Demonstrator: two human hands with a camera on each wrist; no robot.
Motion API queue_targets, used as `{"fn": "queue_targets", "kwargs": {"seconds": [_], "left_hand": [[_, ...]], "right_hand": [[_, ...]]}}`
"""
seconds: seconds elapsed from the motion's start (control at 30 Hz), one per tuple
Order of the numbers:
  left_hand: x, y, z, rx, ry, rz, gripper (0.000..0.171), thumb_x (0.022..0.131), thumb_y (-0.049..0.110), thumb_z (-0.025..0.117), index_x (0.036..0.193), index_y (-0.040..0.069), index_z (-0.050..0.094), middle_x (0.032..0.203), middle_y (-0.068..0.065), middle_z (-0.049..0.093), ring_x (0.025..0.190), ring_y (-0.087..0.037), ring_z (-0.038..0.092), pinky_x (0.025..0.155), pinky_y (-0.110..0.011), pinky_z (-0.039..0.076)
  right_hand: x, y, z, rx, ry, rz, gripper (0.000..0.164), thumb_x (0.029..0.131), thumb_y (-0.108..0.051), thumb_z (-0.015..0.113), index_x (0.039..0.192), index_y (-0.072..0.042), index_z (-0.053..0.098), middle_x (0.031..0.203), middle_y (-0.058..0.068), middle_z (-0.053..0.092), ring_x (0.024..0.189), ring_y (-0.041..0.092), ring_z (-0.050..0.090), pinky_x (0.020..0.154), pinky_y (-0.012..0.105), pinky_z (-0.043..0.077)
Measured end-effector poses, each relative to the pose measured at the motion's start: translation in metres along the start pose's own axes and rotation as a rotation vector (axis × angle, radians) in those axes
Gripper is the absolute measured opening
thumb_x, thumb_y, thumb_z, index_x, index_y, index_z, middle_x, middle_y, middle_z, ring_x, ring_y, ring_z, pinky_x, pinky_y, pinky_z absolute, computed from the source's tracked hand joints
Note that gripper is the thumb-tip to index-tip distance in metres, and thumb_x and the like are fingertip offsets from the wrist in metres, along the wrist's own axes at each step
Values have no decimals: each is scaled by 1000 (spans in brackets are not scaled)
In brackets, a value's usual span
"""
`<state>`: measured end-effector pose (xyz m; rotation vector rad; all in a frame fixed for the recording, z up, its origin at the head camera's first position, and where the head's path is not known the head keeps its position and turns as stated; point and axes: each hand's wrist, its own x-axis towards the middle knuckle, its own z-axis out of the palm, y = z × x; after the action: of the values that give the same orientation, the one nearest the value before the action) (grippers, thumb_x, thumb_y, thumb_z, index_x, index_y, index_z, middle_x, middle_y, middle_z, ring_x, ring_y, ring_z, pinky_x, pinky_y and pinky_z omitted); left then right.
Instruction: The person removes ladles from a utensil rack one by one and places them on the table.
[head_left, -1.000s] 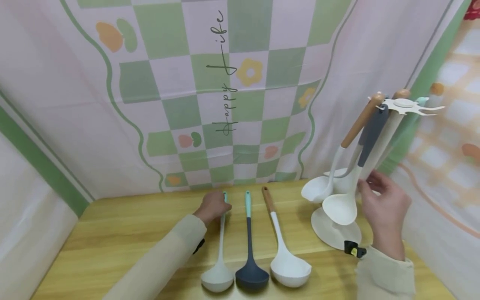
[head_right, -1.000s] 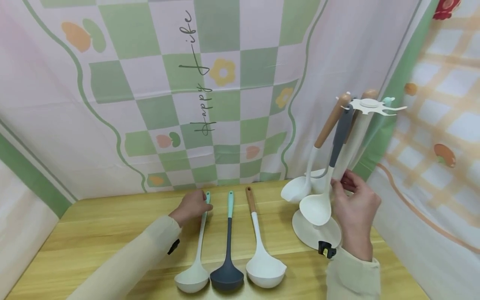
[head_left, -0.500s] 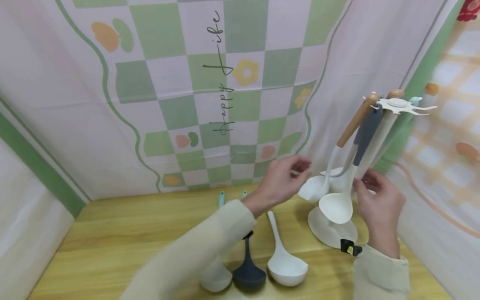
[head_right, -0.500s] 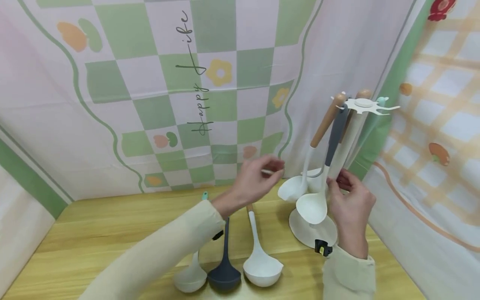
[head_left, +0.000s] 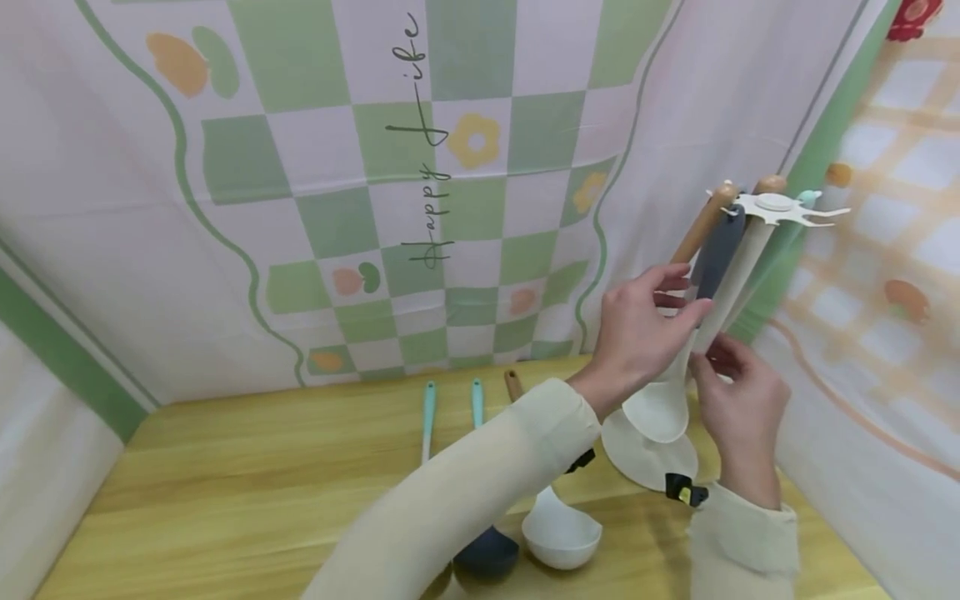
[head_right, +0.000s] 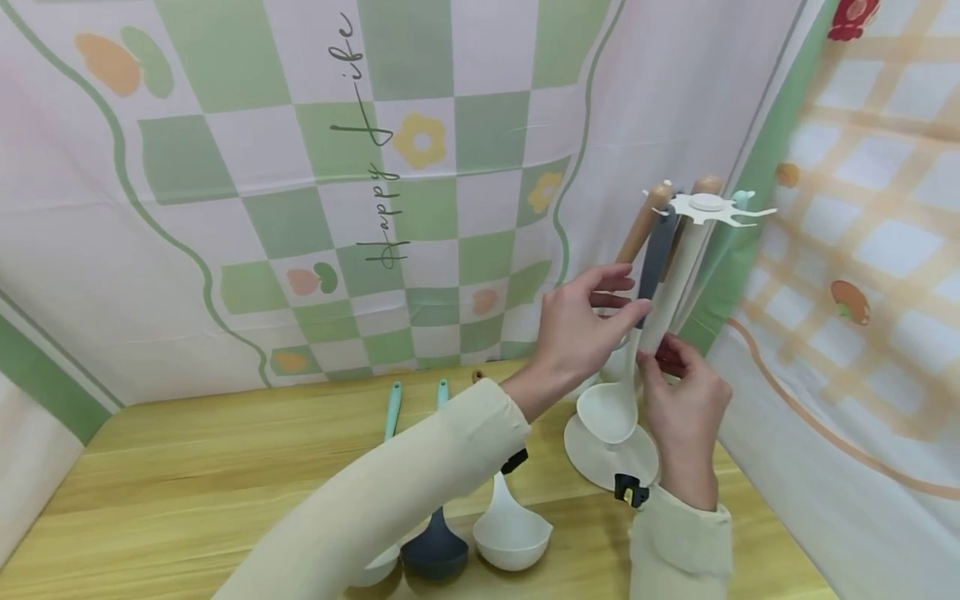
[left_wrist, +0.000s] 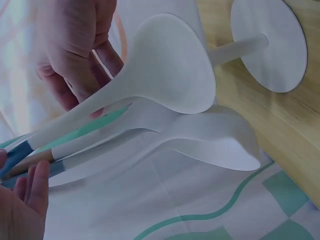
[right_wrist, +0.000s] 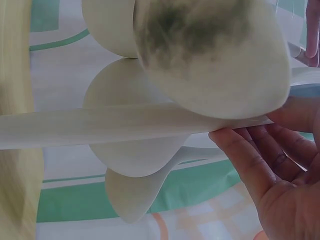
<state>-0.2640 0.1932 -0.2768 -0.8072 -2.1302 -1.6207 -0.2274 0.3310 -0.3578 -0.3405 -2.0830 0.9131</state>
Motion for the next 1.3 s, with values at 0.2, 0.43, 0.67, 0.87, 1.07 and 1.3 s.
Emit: {"fn": "queue_targets", "kwargs": {"seconds": [0.2, 0.43, 0.67, 0.87, 1.07, 1.3], "left_hand": [[2, -2, 4, 4, -18, 12, 36, 88, 25, 75, 123, 19, 68, 105, 9, 74, 83, 10, 65, 70, -1, 48], [4, 0, 4, -22, -40, 53, 40, 86, 18, 77, 124, 15, 67, 106, 6, 74, 85, 10, 65, 72, -2, 49], [5, 0, 2, 11, -43, 91, 37, 87, 15, 75, 123, 13, 67, 104, 4, 74, 85, 10, 64, 73, 1, 46], [4, -1, 1, 25, -38, 95, 36, 88, 17, 74, 124, 14, 67, 103, 5, 74, 85, 11, 64, 73, 2, 45], [3, 1, -1, 22, -35, 94, 36, 89, 17, 74, 124, 14, 67, 104, 6, 74, 84, 11, 64, 72, 1, 46], [2, 2, -2, 16, -36, 95, 35, 89, 16, 73, 124, 14, 66, 103, 6, 73, 84, 12, 62, 73, 1, 46]], "right_hand": [[-1, 0, -1, 3, 10, -6, 27, 87, -18, 69, 112, -8, 74, 87, -13, 68, 70, -24, 49, 70, 1, 39], [-1, -4, 0, 4, 14, -11, 26, 87, -15, 68, 110, -6, 74, 83, -27, 58, 70, -25, 49, 70, 1, 39], [-2, -3, -1, -39, -5, 28, 28, 88, -20, 66, 113, -10, 74, 82, -19, 64, 70, -23, 47, 70, 5, 37], [-4, -4, -2, -47, -4, 32, 27, 88, -19, 65, 112, -9, 74, 84, -5, 72, 69, -23, 47, 70, 6, 37], [-5, -5, -3, -19, -4, 17, 27, 88, -17, 66, 111, -7, 74, 79, -20, 67, 68, -23, 48, 70, 4, 36], [-5, -5, -3, -5, -2, 14, 27, 88, -18, 66, 112, -8, 74, 76, -41, 49, 69, -24, 48, 70, 3, 36]]}}
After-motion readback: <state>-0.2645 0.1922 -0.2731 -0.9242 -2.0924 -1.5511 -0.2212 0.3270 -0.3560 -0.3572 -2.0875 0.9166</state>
